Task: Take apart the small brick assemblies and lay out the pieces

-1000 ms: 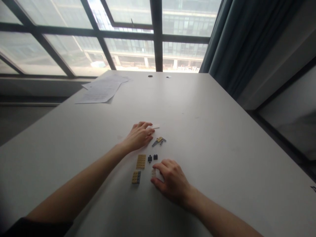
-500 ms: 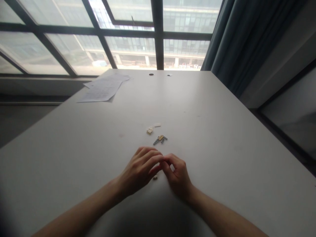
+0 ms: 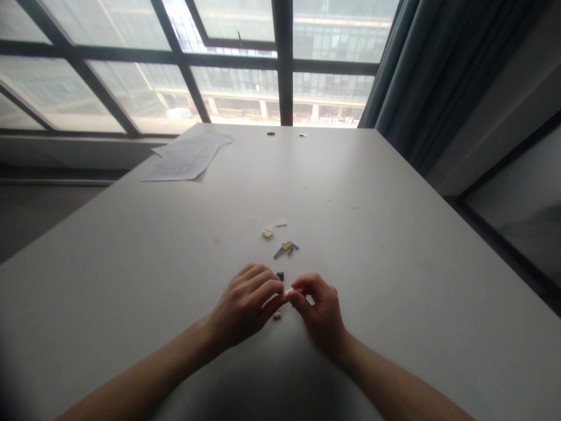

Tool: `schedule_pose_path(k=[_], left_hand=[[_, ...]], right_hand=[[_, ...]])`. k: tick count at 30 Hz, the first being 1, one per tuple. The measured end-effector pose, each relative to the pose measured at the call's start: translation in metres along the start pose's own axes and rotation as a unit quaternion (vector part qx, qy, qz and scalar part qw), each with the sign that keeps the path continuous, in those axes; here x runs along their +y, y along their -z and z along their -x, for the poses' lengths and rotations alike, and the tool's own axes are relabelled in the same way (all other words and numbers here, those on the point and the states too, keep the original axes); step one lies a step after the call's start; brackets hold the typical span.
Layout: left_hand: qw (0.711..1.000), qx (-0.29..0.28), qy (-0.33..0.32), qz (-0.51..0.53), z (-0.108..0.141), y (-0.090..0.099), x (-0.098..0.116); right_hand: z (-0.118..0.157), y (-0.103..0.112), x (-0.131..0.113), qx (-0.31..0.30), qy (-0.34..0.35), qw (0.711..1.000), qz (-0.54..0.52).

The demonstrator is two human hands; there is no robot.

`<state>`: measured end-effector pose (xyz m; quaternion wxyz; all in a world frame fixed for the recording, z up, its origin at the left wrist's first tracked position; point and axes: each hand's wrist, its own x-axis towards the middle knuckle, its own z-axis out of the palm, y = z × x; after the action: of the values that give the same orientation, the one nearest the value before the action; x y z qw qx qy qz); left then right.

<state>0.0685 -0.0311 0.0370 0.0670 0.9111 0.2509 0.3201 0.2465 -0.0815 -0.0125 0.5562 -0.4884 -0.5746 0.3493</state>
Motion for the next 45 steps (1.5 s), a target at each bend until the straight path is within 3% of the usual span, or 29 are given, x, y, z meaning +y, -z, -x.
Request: schedule_pose_path(k=[5, 14, 19, 28, 37, 45], left_hand=[[1.000, -0.024, 0.002, -0.001, -0.001, 0.003, 0.000], [1.000, 0.010, -0.015, 0.002, -0.001, 0.005, -0.002], [0.998, 0.034, 0.027, 0.035, 0.001, 0.003, -0.006], [0.968, 0.042, 0.108, 0.221, -0.006, 0.010, -0.001], [0.969, 0.045, 0.122, 0.211, -0.006, 0.009, -0.001], [0.991, -0.051, 0.059, 0.112, -0.002, 0.011, -0.002]], right_hand=[[-0.001, 0.000, -0.006, -0.023, 0.025, 0.999, 0.017], [-0.002, 0.001, -0.005, -0.031, 0.035, 0.999, 0.025], [0.000, 0.000, -0.006, -0.054, 0.031, 0.998, -0.026], [-0.003, -0.003, -0.004, -0.010, 0.074, 0.997, 0.028], [-0.002, -0.002, -0.005, -0.035, 0.096, 0.994, 0.042], [-0.003, -0.001, -0.006, -0.028, 0.109, 0.994, 0.017]])
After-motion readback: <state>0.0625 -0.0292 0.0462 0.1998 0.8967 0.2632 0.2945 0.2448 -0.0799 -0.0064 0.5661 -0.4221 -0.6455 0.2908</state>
